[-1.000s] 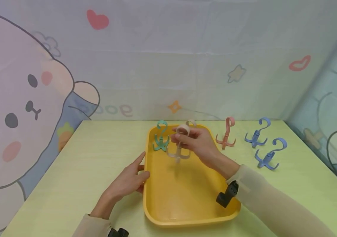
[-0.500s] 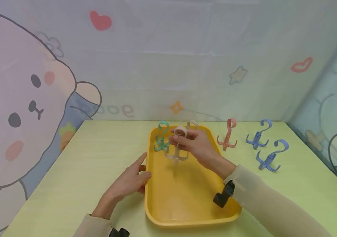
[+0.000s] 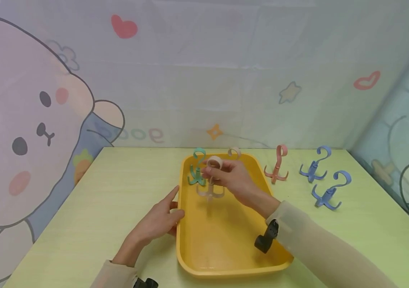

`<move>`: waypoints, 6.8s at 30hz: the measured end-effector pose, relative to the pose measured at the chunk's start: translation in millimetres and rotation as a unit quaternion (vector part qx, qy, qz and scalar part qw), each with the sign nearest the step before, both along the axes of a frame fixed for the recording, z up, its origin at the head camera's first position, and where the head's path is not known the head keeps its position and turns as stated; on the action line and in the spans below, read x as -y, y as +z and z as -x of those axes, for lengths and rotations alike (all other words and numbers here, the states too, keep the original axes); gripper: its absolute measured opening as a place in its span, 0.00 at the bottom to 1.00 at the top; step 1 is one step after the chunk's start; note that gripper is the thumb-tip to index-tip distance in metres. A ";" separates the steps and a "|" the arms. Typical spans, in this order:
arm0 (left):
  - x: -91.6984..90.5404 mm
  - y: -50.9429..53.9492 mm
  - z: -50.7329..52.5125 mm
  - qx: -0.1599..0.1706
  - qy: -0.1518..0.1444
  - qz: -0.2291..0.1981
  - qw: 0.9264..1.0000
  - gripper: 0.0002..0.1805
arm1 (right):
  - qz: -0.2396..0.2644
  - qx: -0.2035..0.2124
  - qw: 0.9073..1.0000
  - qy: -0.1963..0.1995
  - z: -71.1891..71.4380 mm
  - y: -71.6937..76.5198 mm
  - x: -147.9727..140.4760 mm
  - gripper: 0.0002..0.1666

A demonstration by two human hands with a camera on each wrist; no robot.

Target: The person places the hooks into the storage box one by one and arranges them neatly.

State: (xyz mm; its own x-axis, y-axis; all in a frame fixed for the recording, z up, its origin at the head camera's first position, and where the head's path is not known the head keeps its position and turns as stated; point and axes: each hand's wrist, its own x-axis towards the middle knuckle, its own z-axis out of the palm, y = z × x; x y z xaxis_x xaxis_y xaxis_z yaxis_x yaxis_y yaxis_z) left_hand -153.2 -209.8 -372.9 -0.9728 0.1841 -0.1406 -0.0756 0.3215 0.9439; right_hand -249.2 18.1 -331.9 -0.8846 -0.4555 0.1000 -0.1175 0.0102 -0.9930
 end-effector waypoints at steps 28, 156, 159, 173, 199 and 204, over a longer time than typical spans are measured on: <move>2.5 -1.0 0.0 -0.002 -0.009 -0.002 1.000 0.48 | -0.038 -0.001 0.999 0.021 6.0 -22.5 23.1 0.20; -4.0 2.0 -0.5 0.015 0.002 0.006 1.000 0.46 | -0.032 -0.026 0.991 -0.128 -7.0 -9.3 -165.8 0.27; -4.1 1.6 -0.5 0.013 -0.002 0.007 1.000 0.46 | -0.025 -0.020 0.990 -0.141 -9.1 -14.7 -172.5 0.27; -4.7 0.2 -0.4 0.009 -0.002 0.011 1.000 0.47 | 0.056 -0.007 0.985 -0.162 -18.2 -38.9 -200.6 0.19; -4.3 0.0 1.3 0.008 0.003 0.004 1.000 0.47 | 0.095 0.011 0.976 -0.195 -34.0 -61.9 -255.5 0.18; -3.9 -0.5 1.5 0.007 0.001 0.003 1.000 0.47 | 0.123 0.013 0.973 -0.197 -37.2 -64.0 -263.2 0.20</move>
State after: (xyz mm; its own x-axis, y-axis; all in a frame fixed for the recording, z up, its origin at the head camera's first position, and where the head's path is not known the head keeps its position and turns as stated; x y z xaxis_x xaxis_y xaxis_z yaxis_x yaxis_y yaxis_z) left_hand -154.6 -206.0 -373.5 -0.9710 0.1811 -0.1562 -0.0902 0.3273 0.9406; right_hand -212.0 281.3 -395.8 -0.9893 -0.0458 0.1382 -0.1272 -0.1898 -0.9735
